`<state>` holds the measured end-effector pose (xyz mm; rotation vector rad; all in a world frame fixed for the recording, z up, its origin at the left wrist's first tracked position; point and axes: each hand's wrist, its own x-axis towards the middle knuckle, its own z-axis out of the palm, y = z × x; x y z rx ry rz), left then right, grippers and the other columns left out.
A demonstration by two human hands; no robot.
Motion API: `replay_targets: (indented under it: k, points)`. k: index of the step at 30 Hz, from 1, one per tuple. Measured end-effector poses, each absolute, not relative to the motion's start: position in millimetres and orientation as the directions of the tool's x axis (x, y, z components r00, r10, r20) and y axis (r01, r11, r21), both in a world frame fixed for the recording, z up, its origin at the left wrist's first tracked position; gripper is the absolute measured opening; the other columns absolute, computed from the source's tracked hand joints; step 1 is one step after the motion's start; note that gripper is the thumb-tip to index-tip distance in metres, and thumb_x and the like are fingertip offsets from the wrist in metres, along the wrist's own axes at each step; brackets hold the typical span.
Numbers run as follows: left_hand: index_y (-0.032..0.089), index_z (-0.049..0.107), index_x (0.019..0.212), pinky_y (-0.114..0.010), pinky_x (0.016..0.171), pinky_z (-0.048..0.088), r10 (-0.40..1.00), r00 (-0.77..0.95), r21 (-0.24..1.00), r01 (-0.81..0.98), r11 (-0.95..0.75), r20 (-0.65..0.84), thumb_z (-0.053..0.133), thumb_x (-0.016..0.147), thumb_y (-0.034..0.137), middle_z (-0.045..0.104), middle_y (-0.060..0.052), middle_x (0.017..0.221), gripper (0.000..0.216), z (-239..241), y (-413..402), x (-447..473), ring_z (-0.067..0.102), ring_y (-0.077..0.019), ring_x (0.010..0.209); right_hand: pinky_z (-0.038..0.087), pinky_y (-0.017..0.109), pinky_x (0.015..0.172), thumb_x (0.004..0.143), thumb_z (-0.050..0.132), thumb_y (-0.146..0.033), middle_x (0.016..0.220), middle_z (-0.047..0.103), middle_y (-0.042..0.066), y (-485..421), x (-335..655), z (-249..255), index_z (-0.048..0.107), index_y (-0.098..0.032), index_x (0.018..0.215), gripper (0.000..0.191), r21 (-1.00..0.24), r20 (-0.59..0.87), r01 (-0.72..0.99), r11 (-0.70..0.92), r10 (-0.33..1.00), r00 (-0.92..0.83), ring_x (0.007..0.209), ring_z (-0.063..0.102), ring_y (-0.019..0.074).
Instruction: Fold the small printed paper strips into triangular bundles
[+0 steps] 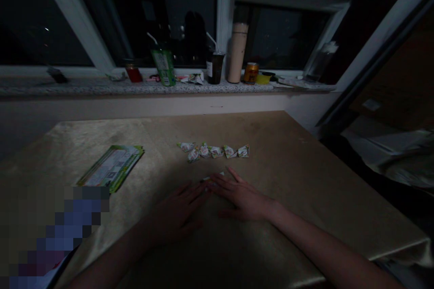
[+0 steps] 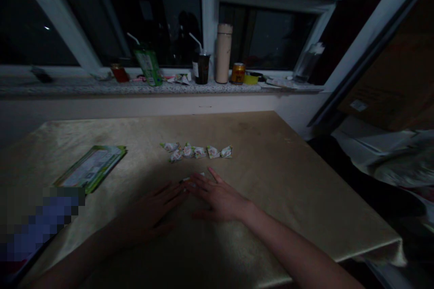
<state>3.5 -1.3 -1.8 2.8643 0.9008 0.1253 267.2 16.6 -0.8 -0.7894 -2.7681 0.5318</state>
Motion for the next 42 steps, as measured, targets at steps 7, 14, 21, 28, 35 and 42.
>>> replay_targets:
  k: [7, 14, 21, 28, 35, 42]
  points:
    - [0.026, 0.014, 0.149, -0.045, 0.111, 0.021, 0.58, 0.813, 0.201, 0.561, -0.803, 0.047, 0.05, 0.089, 0.051, 0.024, -0.006, 0.152, 0.074, 0.3, -1.2, 7.7, 0.029, -0.0285, 0.136, 0.011, 0.043, 0.116, 0.092, 0.048, -0.037, 0.146, 0.038, 0.006, 14.5, 286.2, -1.7, 0.032, -0.022, 0.143, 0.055, -0.48, 0.161, 0.424, 0.768, 0.552, -0.818, 0.139, 0.023, 0.0183]
    - [0.028, 0.022, 0.147, -0.046, 0.111, 0.021, 0.593, 0.804, 0.189, 0.575, -0.796, 0.053, 0.05, 0.089, 0.049, 0.028, -0.006, 0.151, 0.068, 0.3, -2.3, 10.4, 0.031, -0.0285, 0.135, 0.009, 0.043, 0.117, 0.092, 0.044, -0.047, 0.143, 0.041, 0.009, 5.3, 280.7, -6.9, 0.039, -0.019, 0.139, 0.055, -0.347, 0.132, 0.498, 0.795, 0.567, -0.813, 0.134, 0.034, 0.0199]
    - [0.021, 0.019, 0.148, -0.043, 0.113, 0.019, 0.591, 0.804, 0.232, 0.564, -0.792, 0.065, 0.051, 0.088, 0.048, 0.025, -0.008, 0.152, 0.073, -0.1, -9.0, 19.7, 0.027, -0.027, 0.137, 0.007, 0.05, 0.116, 0.094, 0.044, -0.04, 0.134, 0.053, 0.005, -1.9, 264.2, -6.2, 0.055, -0.021, 0.126, 0.039, -0.228, 0.232, 0.592, 0.773, 0.633, -0.738, 0.134, 0.033, 0.0233]
    - [0.022, 0.014, 0.149, -0.042, 0.113, 0.02, 0.598, 0.8, 0.238, 0.573, -0.784, 0.044, 0.047, 0.091, 0.048, 0.022, -0.006, 0.153, 0.072, -5.9, -9.2, 16.0, 0.026, -0.0251, 0.137, 0.013, 0.053, 0.114, 0.094, 0.046, -0.033, 0.134, 0.053, 0.003, -1.9, 275.4, -12.5, 0.054, -0.024, 0.128, 0.036, -0.229, 0.276, 0.617, 0.753, 0.658, -0.701, 0.134, 0.035, 0.0215]
    - [0.022, 0.009, 0.149, -0.043, 0.114, 0.014, 0.59, 0.807, 0.236, 0.574, -0.784, -0.004, 0.047, 0.09, 0.049, 0.018, -0.006, 0.154, 0.076, -6.6, -9.2, 14.8, 0.021, -0.0247, 0.139, 0.005, 0.055, 0.114, 0.094, 0.046, -0.032, 0.125, 0.061, 0.003, -3.3, 278.8, -12.1, 0.055, -0.023, 0.125, 0.034, -0.268, 0.304, 0.623, 0.735, 0.678, -0.669, 0.132, 0.038, 0.0212]
    - [0.02, 0.01, 0.149, -0.044, 0.114, 0.015, 0.576, 0.817, 0.235, 0.557, -0.797, 0.017, 0.048, 0.09, 0.051, 0.018, -0.008, 0.154, 0.077, -5.4, -8.3, 13.1, 0.021, -0.026, 0.139, 0.009, 0.05, 0.116, 0.095, 0.044, -0.026, 0.126, 0.06, 0.003, -1.9, 276.4, -11.7, 0.055, -0.022, 0.125, 0.033, -0.33, 0.288, 0.594, 0.734, 0.677, -0.677, 0.128, 0.044, 0.0182]
